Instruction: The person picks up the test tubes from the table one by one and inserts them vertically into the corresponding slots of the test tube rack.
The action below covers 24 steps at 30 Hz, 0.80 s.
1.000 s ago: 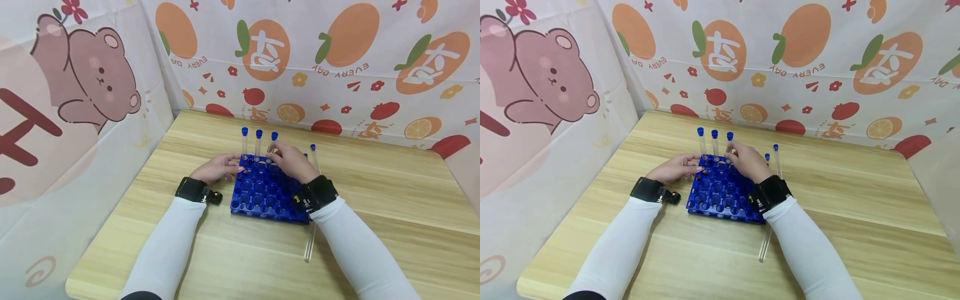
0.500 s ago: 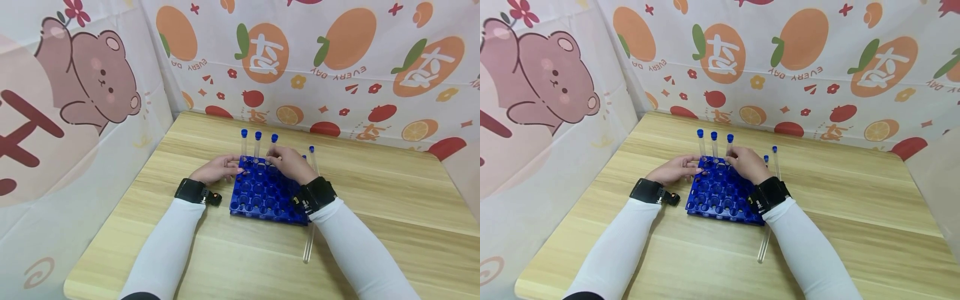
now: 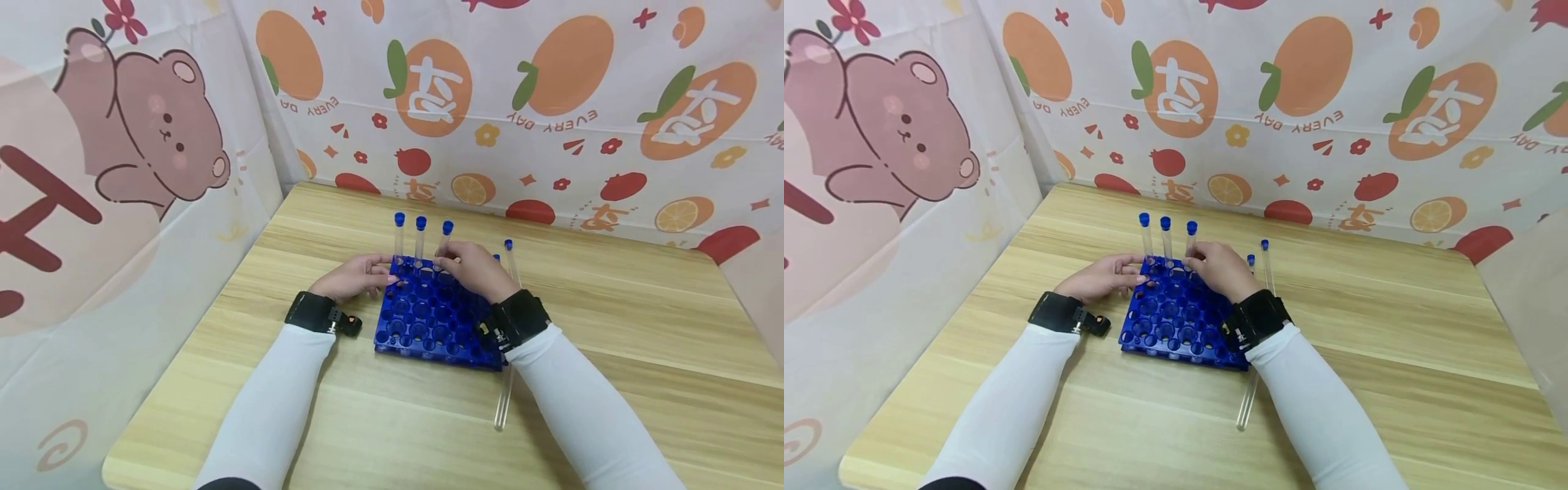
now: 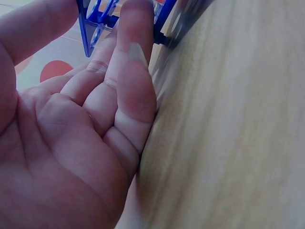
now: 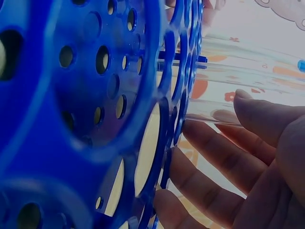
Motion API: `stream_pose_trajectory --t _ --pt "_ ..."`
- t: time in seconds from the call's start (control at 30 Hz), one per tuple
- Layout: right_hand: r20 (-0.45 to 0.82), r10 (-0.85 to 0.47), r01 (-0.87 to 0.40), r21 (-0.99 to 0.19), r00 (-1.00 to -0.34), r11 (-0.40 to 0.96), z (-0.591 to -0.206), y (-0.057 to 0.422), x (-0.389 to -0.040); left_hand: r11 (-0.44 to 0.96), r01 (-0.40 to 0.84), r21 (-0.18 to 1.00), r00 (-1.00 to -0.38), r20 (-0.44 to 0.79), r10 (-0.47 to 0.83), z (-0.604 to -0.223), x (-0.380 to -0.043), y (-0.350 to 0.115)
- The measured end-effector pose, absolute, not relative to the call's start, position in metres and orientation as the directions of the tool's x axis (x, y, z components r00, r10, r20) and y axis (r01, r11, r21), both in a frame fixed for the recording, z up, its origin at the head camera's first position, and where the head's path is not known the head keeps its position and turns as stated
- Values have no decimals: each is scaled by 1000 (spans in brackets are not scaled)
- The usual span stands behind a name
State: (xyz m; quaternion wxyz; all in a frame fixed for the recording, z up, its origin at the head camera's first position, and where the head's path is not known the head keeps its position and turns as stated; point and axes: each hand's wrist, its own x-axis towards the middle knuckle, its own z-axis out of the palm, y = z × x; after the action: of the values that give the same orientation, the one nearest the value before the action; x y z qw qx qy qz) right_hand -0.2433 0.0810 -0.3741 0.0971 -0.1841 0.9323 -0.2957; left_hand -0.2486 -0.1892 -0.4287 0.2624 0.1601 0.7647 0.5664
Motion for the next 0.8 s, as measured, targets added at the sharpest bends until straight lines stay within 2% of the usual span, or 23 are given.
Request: stream_pose_trajectory --t 0.3,0.8 --pt "-80 -388 -267 -600 -918 754 -376 80 -243 306 -47 951 -812 -214 543 -430 -250 -189" --pt "-92 -398 -229 -692 -913 684 -374 92 -241 344 -28 939 -821 -218 528 -433 -249 -190"
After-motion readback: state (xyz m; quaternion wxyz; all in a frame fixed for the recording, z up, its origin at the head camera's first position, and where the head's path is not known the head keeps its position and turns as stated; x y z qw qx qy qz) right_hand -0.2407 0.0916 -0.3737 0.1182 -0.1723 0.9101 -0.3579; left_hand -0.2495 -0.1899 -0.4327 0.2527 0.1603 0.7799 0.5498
